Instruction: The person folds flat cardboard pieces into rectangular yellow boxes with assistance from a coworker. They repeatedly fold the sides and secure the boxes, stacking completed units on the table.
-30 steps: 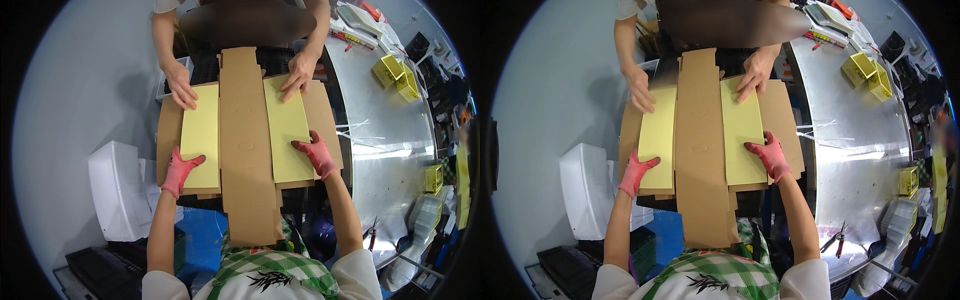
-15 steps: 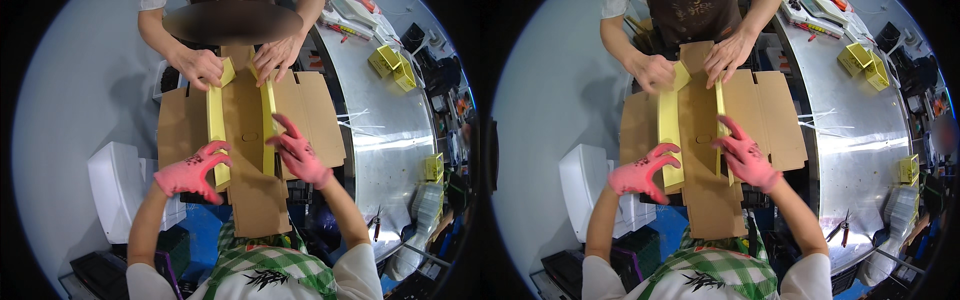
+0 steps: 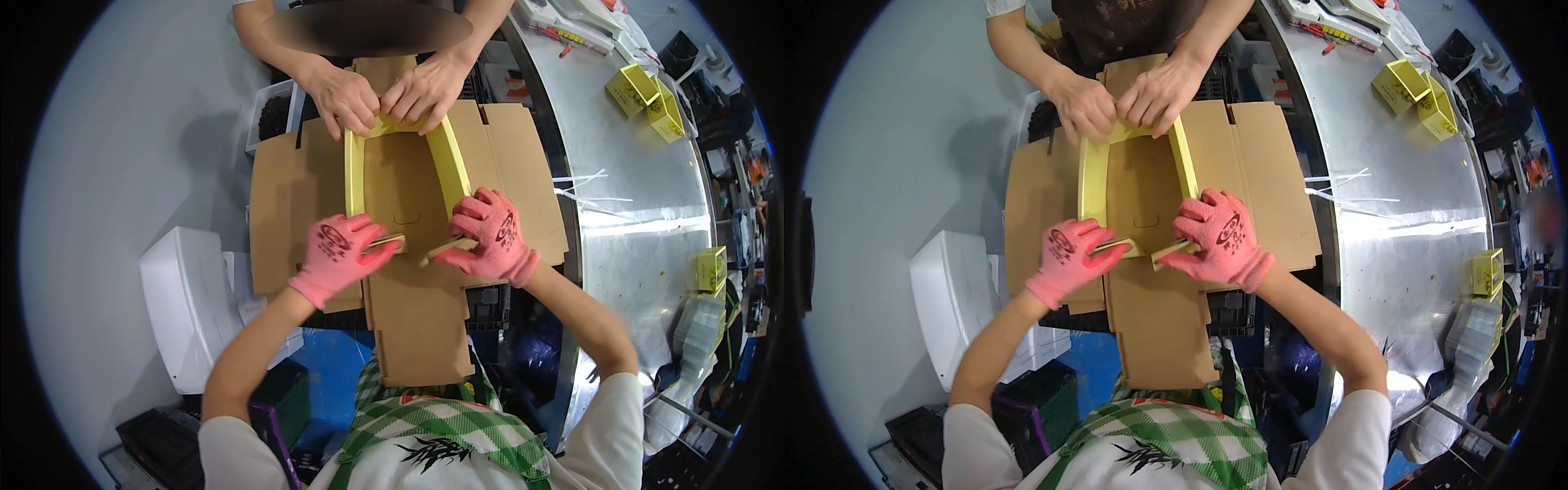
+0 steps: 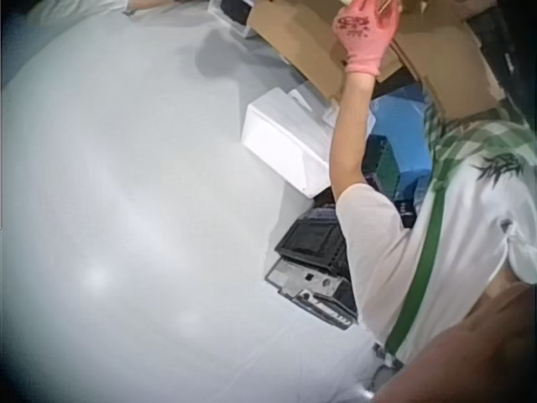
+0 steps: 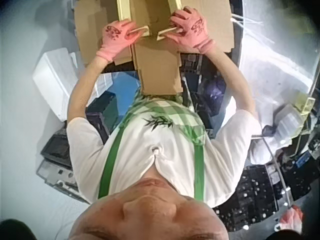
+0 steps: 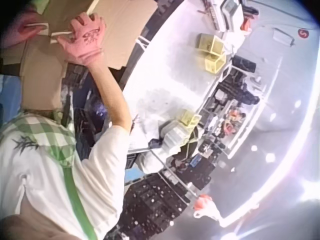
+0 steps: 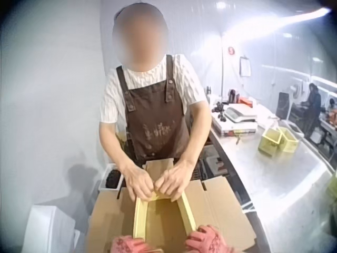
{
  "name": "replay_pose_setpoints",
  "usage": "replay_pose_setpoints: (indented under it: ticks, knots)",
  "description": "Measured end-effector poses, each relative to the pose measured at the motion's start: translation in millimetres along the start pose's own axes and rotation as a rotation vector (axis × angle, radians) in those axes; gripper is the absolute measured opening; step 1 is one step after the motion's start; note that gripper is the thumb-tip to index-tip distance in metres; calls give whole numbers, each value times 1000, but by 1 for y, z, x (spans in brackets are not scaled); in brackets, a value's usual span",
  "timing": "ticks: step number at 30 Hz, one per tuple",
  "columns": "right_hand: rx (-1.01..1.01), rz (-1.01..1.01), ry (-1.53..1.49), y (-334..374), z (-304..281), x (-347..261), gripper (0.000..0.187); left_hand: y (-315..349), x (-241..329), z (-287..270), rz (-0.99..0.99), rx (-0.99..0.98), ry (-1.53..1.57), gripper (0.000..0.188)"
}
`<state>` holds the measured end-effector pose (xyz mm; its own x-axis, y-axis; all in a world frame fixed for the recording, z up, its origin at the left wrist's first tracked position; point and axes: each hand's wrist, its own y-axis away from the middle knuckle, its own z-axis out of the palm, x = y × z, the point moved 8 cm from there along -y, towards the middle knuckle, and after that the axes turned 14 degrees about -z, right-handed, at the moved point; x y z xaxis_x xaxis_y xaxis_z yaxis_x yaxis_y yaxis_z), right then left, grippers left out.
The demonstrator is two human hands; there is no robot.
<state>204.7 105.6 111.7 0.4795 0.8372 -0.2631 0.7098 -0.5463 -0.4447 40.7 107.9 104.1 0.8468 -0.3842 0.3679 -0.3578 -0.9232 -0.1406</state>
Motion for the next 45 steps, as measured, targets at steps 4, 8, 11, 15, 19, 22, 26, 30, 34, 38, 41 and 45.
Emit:
replay_pose_setpoints:
  ticks: [4, 8, 11, 15, 19, 22, 26, 30, 34, 38, 41, 45]
  knots:
    - [176, 106, 173, -3, 12, -8, 38, -3, 21, 6, -84, -17, -154, 54]
    - [105, 121, 205, 3, 10, -13, 35, 3, 35, 5, -24, -146, -283, 77]
    - [49, 152, 214, 9, 10, -17, 33, 7, 42, 1, 29, -118, -268, 66]
    - [109, 132, -87, 9, 0, -12, 35, 3, 16, 21, -128, 31, -307, 39]
    - [236, 264, -665, 68, 4, -4, 64, 0, 8, 21, -106, 101, -284, 40]
    - [-210, -44, -220, 107, 26, -57, 73, -3, 7, 16, -131, 57, -255, 38]
    - [-347, -343, -44, 109, 51, -95, 72, -5, 10, 19, -151, 40, -254, 36]
    - [-379, -485, -58, 95, 53, -86, 64, -6, 7, 22, -167, -17, -254, 35]
    - [-68, -371, -8, 63, 5, -69, 51, -5, 6, 20, -204, -86, -236, 33]
    - [333, -51, -46, 21, -32, -24, 43, -4, -2, 12, -62, -101, -28, 32]
    - [528, 94, -184, 15, 2, 2, 37, 18, -67, 36, -522, -215, 1134, 39]
    - [740, 524, -371, 16, 16, 14, 42, 20, -38, 34, -491, -139, 1065, 49]
